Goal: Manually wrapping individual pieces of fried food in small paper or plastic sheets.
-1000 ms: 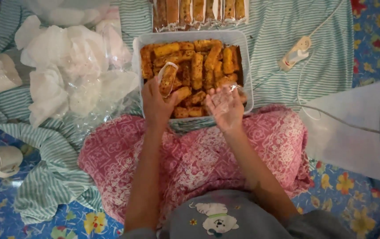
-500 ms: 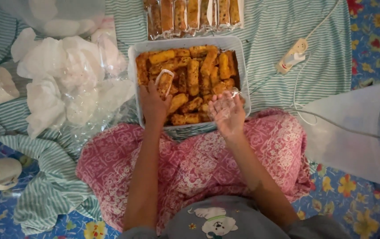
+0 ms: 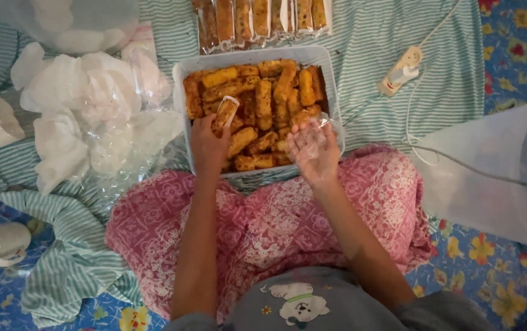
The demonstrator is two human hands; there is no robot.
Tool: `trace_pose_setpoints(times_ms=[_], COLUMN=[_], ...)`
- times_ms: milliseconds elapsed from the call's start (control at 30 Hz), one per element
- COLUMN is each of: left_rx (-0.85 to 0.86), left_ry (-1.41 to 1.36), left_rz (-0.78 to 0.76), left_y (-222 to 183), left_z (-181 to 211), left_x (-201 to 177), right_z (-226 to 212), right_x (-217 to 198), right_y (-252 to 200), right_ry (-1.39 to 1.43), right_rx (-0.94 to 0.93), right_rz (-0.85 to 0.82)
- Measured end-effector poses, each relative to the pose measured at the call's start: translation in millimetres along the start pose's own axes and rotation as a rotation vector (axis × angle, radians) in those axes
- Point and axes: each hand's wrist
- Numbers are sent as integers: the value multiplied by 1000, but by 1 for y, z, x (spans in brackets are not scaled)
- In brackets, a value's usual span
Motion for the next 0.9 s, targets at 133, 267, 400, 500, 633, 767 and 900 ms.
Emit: trace_pose_setpoints(times_ms=[133, 267, 400, 500, 633, 767, 900], left_rx=[-26, 104, 130, 131, 181, 223, 194], left_ry=[-97, -327, -438, -426, -488, -480, -447], left_rz=[-48, -13, -91, -92, -62, -33, 85], left_y=[-19, -64, -107, -122, -126, -129, -134], left_z=[5, 25, 55, 53, 63, 65, 76], left_x=[-16, -50, -75, -65, -68, -55, -46], right_z=[-3, -5, 2, 12, 23, 36, 45], right_x=[4, 7, 19, 24, 22, 40, 57], right_y=[1, -3, -8, -11, -16, -44, -61], right_ry=[1, 7, -7, -28, -124, -151, -172], right_rx=[-17, 20, 29, 31, 22, 13, -4], right_rz=[3, -73, -77, -109, -180, -185, -177])
Point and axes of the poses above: each hand's wrist, its own y-axis towards the middle knuckle, its own x-axis out of the palm, z = x × y, and after that the axes turned 9 degrees about y, right-handed
